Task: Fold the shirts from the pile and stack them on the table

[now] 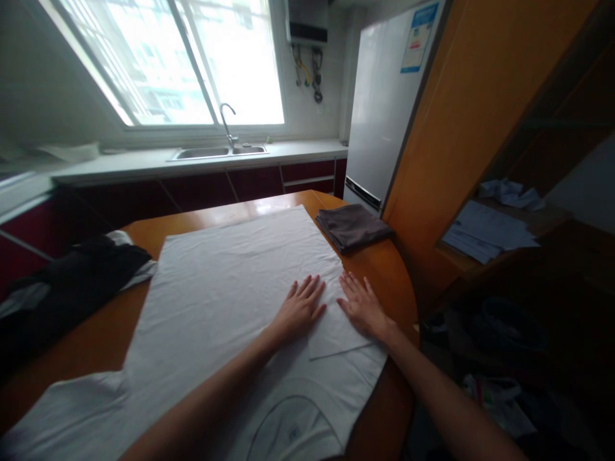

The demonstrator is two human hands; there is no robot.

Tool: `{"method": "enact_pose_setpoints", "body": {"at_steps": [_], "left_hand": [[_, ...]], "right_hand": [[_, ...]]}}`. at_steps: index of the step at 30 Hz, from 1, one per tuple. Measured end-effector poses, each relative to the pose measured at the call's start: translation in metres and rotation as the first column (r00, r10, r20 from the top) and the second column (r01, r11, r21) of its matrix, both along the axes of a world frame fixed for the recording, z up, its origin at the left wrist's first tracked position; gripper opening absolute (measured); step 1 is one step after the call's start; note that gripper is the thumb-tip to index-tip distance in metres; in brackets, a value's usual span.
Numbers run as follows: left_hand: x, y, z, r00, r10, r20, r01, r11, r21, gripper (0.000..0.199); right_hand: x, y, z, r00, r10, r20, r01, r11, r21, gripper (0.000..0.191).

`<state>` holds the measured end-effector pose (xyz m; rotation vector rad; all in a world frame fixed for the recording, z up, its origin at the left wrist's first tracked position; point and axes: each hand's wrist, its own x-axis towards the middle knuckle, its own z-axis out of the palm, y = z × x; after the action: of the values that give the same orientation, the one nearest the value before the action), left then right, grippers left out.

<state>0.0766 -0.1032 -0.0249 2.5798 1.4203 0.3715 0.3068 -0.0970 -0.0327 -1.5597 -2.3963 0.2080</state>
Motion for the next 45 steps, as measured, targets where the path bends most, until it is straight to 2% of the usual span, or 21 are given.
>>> {"method": "enact_pose_setpoints", "body": {"at_steps": [3,9,11,14,16,21,27,31,33,35,39,42,45], "left_hand": [[-0.001,-0.001,-0.002,1.000,0.009,-0.007,-0.009,1.000,-0.003,0.059],[0.001,-0.002,0.003,1.000,0.002,-0.019,-0.002,1.000,-0.013,0.059],[0.001,-0.002,0.003,1.000,0.001,-0.032,-0.002,1.000,-0.007,0.059],[0.001,-0.001,0.002,0.998,0.009,-0.060,-0.008,1.000,0.012,0.059],[0.001,-0.001,0.001,0.996,0.014,-0.084,-0.012,1.000,0.023,0.060],[0.001,0.001,-0.002,0.994,0.015,-0.110,-0.010,0.999,0.045,0.060],[0.001,-0.001,-0.001,0.995,0.018,-0.096,-0.013,0.999,0.050,0.060],[0.002,-0.001,-0.002,0.996,0.012,-0.089,-0.007,0.999,0.050,0.060],[0.002,0.000,-0.002,0.996,0.015,-0.087,-0.010,0.999,0.052,0.061],[0.001,-0.001,-0.002,0.996,0.015,-0.088,-0.010,0.998,0.054,0.060],[0.001,-0.002,-0.002,0.996,0.011,-0.089,-0.006,0.999,0.051,0.061],[0.001,-0.003,-0.001,0.997,0.010,-0.077,-0.006,0.999,0.052,0.062],[0.001,-0.003,-0.001,0.998,0.008,-0.067,-0.005,0.999,0.047,0.062]], "right_hand": [[0.012,-0.005,0.000,0.999,-0.015,0.032,0.015,1.000,-0.012,0.061],[0.053,-0.006,0.012,0.968,-0.221,-0.116,0.231,0.970,0.077,0.061],[0.055,-0.017,0.009,0.977,-0.183,-0.106,0.191,0.979,0.075,0.061],[0.051,-0.032,0.003,1.000,0.007,0.010,-0.007,1.000,0.003,0.062],[0.052,-0.035,0.006,0.994,0.091,0.063,-0.089,0.996,-0.029,0.062],[0.061,-0.030,0.022,1.000,-0.020,-0.008,0.021,0.995,0.096,0.061],[0.053,-0.047,0.003,0.990,0.051,0.134,-0.052,0.999,0.004,0.065],[0.033,-0.027,0.017,0.997,-0.048,0.057,0.043,0.996,0.075,0.064],[0.016,-0.007,0.026,0.998,-0.041,0.039,0.038,0.997,0.073,0.063],[-0.001,0.014,0.028,0.998,-0.024,0.060,0.021,0.999,0.034,0.063],[-0.020,0.040,0.011,0.990,-0.060,0.126,0.067,0.996,-0.051,0.065],[-0.018,0.045,-0.002,0.987,-0.098,0.130,0.107,0.992,-0.071,0.066],[-0.013,0.044,-0.004,0.988,-0.092,0.125,0.103,0.992,-0.078,0.068]]}}
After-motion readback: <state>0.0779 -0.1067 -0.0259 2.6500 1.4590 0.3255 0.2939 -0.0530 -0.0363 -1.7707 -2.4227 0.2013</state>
